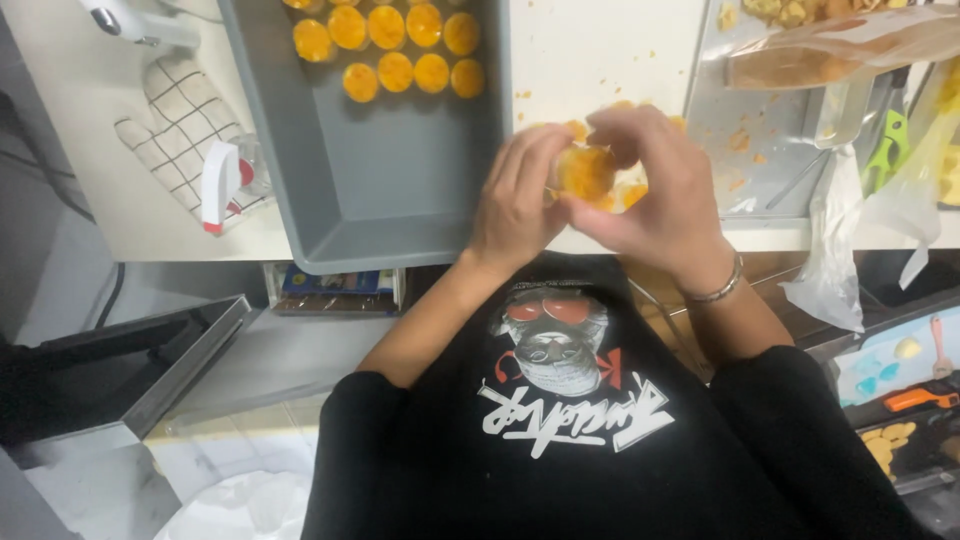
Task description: The recorder is placing small round food items into individual plastic cups and arranging them into a larger bin.
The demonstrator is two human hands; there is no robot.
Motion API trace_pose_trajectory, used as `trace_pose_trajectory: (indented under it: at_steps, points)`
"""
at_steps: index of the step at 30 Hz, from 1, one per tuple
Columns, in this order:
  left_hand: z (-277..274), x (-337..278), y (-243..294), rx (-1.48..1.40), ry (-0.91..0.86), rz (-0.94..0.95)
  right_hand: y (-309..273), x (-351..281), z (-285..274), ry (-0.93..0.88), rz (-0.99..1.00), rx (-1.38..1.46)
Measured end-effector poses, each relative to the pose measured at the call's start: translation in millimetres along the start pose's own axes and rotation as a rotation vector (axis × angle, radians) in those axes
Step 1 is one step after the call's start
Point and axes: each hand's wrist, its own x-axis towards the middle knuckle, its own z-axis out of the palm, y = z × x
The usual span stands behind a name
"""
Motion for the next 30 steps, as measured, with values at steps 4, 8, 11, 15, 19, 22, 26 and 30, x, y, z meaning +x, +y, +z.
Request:
trace_pose_trajectory:
  at_steps: [4,8,11,15,19,22,26,30]
  points:
    - [-7,1,5,-0.166,-0.116,-0.051,10,2,-14,-0.107,-0.004,0.138]
    - [-19,4,11,-0.268,-0.236,-0.058,18,4,-17,-0.235,-0.030,0.600]
    - [-24,4,14,-0.308,-0.261,-0.081,24,-6,-11,-0.248,-0.015,0.637]
    - [-36,9,25,-0.388,-0.269,-0.117,29,-9,-6,-0.140,-0.175,0.580]
    - [-45,12,31,-0.399,-0.253,-0.103,27,-12,-10,-0.003,-0.476,-0.008]
    - [-50,12,33,-0.410,-0.250,-0.113,31,-16,-9,0.024,-0.473,0.038]
    - [-53,11,33,-0.419,-0.231,-0.070,31,-21,-5,0.030,-0.454,0.077]
    - [-57,9,31,-0.335,-0.194,-0.055,21,-14,-6,0.020,-0.444,0.031]
